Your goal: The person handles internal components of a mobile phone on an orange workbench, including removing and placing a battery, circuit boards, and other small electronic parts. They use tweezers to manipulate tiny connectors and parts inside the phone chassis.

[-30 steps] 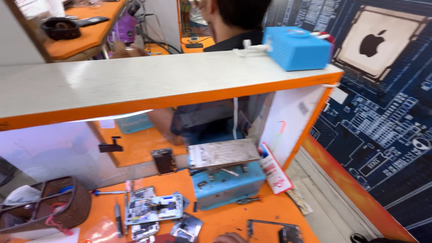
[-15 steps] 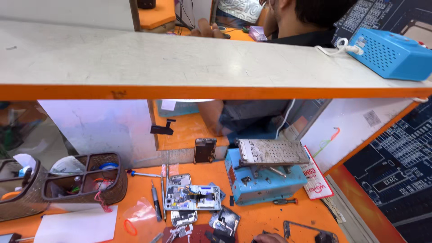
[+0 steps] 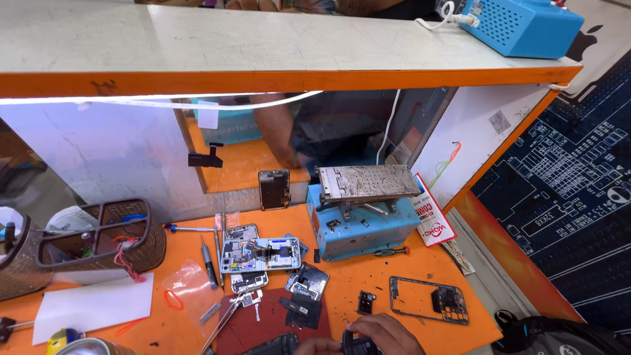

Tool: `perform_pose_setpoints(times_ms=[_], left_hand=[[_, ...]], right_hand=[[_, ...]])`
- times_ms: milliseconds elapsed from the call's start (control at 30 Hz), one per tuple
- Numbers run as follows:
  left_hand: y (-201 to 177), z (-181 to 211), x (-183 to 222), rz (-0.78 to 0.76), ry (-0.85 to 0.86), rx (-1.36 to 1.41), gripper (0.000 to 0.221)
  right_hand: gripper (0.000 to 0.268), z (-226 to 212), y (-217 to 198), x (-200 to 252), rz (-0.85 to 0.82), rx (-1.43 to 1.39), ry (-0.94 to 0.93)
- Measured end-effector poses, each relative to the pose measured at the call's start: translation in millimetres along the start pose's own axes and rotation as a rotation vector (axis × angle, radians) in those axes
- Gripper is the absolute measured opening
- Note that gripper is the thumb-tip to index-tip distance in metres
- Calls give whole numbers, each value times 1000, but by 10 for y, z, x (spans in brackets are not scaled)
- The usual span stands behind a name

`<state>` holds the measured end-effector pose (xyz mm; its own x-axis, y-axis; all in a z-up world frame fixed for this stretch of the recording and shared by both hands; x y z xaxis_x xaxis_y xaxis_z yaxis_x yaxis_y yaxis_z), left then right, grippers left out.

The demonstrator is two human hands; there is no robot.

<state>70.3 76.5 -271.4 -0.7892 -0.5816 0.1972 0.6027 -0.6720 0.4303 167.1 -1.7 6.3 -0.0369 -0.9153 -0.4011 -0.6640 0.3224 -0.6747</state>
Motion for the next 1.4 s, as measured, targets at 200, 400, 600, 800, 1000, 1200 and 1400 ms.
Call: perform_pose_setpoints(times_ms=[200, 400, 600, 800, 1000, 1200, 1400], left_hand=[[-116, 42, -36, -47, -35, -5, 50], [-68, 300, -150, -61, 14, 77, 46], [144, 1074, 735, 538, 68, -93, 30], [704, 2270, 1168, 414, 103, -77, 29], [682, 2489, 1243, 490, 171, -173, 30], [574, 2472, 1367, 537, 177, -114, 31], [493, 2788, 1604, 618, 301, -390, 24]], right_hand=[[34, 196, 107, -10, 56, -57, 158], [44, 569, 358, 5, -161, -65, 399], [60, -98, -31, -190, -52, -192, 94], [74, -345, -284, -344, 0, -70, 178], [75, 136, -122, -110, -16, -692, 507], [83, 394, 177, 275, 37, -1693, 764], [79, 199, -16, 99, -97, -942, 525]])
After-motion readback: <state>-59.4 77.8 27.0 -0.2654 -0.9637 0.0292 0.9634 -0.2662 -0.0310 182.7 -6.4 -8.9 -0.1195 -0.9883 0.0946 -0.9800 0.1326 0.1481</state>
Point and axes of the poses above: each hand's wrist, its own x-axis away from the middle knuckle, its own y-axis out of the palm, z = x × y, the point moved 10 cm from there along -x, towards the middle knuckle, and after that the axes turned 1 degree about -x, right-handed, at the moved point
